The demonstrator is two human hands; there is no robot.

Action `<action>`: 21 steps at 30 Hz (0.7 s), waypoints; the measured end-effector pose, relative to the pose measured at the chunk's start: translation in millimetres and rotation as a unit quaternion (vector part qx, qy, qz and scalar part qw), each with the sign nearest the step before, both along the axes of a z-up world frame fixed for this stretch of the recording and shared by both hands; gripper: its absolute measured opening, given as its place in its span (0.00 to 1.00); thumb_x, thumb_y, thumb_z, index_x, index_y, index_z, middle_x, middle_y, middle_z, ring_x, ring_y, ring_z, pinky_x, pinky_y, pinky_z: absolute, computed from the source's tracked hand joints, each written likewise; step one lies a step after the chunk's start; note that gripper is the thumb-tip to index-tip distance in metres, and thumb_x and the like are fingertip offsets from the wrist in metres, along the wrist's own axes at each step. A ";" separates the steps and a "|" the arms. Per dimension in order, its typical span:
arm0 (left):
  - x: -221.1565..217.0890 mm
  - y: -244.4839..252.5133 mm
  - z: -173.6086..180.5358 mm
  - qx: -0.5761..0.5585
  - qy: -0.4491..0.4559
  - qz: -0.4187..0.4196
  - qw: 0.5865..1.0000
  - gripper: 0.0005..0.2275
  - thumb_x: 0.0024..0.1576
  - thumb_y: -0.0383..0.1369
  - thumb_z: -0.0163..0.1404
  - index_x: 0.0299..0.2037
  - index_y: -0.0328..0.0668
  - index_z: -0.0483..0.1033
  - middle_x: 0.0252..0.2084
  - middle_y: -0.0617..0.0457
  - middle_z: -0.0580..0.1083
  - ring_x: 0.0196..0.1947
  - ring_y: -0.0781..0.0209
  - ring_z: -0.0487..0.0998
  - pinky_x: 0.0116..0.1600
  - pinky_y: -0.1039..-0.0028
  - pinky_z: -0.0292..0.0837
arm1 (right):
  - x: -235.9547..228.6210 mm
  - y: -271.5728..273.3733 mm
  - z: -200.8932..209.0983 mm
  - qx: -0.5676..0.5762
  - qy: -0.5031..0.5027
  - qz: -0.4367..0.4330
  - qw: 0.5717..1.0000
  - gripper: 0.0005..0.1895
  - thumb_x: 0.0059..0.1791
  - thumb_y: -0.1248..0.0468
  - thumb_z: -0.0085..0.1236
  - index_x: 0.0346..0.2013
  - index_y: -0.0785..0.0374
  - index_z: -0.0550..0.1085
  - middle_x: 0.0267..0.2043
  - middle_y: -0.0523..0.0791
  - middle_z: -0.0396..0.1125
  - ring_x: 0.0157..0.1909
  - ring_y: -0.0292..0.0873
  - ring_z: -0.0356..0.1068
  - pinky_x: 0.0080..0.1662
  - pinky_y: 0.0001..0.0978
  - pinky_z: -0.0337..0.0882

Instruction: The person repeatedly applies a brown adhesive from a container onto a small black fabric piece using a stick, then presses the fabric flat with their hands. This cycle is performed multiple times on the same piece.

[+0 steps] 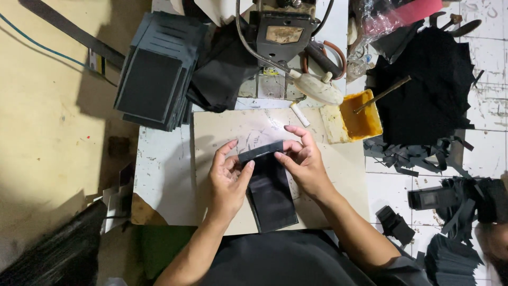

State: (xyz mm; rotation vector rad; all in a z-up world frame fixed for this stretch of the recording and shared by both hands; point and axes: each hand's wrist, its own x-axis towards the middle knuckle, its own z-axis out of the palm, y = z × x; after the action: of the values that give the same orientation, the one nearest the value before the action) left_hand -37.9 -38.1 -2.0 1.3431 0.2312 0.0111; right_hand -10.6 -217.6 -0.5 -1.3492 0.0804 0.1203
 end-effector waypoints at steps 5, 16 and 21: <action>3.0 -1.8 2.4 -0.024 -0.002 0.008 1.000 0.26 0.55 0.21 0.58 0.65 0.34 0.65 0.37 0.47 0.79 0.33 0.67 0.78 0.40 0.81 0.78 | 3.0 0.9 1.4 0.014 0.009 0.004 1.000 0.35 0.48 0.76 0.62 0.67 0.63 0.61 0.31 0.43 0.73 0.33 0.30 0.69 0.39 0.19 0.70; 3.3 -3.9 0.0 -0.027 0.011 0.020 0.999 0.26 0.55 0.21 0.59 0.65 0.35 0.66 0.36 0.48 0.79 0.34 0.68 0.78 0.42 0.80 0.80 | 6.0 3.5 1.7 0.046 0.020 0.002 0.999 0.33 0.48 0.76 0.61 0.65 0.64 0.61 0.30 0.43 0.72 0.31 0.31 0.69 0.37 0.19 0.70; 3.5 -4.1 1.3 -0.020 0.012 0.020 1.000 0.26 0.56 0.22 0.58 0.65 0.36 0.66 0.35 0.47 0.78 0.33 0.68 0.79 0.40 0.80 0.80 | 6.0 5.3 -0.6 0.073 0.021 -0.007 0.997 0.34 0.47 0.77 0.62 0.66 0.64 0.61 0.30 0.44 0.71 0.30 0.32 0.70 0.36 0.21 0.73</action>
State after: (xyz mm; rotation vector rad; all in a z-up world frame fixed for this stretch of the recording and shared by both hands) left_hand -34.4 -42.1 -0.7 1.2995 0.2774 0.0227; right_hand -4.7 -212.3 -1.1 -1.2005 0.1140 0.1400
